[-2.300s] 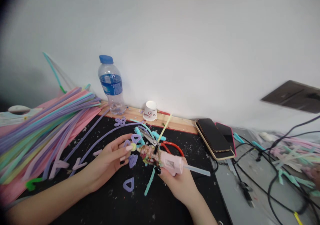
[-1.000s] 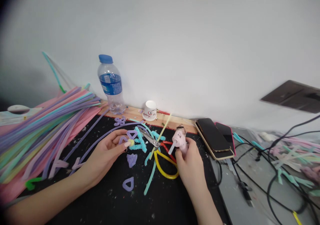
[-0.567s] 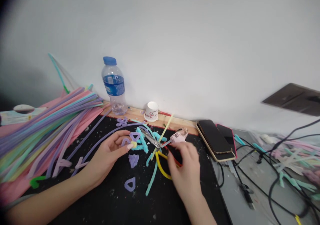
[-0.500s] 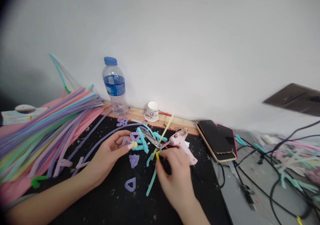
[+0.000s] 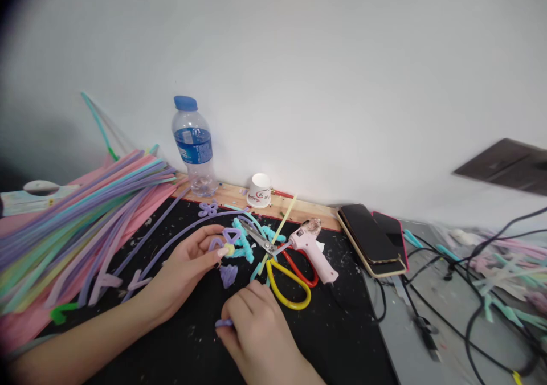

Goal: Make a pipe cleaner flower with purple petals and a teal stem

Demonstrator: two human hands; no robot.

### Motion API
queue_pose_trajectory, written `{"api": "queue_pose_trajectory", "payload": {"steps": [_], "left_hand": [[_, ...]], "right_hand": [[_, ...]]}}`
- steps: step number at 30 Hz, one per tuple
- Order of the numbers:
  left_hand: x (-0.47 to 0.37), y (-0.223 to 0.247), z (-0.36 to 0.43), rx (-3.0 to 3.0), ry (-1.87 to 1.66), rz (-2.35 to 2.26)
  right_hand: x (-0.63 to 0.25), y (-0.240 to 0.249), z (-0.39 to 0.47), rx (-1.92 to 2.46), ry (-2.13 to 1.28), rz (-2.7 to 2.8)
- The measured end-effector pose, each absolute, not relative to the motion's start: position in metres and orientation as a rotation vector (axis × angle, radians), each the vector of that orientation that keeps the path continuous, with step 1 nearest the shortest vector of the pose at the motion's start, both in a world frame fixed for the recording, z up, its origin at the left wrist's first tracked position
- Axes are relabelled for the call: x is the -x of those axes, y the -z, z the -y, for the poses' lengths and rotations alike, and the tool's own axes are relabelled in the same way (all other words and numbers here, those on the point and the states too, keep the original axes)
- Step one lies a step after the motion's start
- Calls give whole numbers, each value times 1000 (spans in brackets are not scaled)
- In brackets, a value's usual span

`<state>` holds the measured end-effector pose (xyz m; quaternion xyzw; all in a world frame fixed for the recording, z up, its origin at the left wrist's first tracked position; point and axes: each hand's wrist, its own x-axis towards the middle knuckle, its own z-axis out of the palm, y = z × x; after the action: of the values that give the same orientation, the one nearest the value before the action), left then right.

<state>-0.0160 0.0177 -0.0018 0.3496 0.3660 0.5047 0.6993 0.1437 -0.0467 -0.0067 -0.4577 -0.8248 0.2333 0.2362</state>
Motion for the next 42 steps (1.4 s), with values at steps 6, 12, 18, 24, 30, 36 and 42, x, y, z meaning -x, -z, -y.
{"api": "queue_pose_trajectory", "payload": {"steps": [6, 12, 18, 24, 30, 36, 42], "left_hand": [[16, 1, -16, -753, -1087, -803], [15, 0, -17, -748, -1036, -792], [15, 2, -14, -791, -963, -776], [14, 4, -11, -860, -933, -778], [14, 3, -14, -874, -925, -790], [14, 6, -12, -870, -931, -776], [13, 6, -12, -884, -938, -816]], "right_hand": [[-152, 0, 43, 1244, -745, 1989], [-158, -6, 36, 1336, -792, 1794], [-165, -6, 33, 1395, -795, 1735], [-167, -8, 33, 1437, -846, 1776], [-166, -9, 32, 1350, -961, 1695], [-163, -2, 35, 1329, -1264, 1417], [-165, -2, 36, 1364, -1223, 1544]]}}
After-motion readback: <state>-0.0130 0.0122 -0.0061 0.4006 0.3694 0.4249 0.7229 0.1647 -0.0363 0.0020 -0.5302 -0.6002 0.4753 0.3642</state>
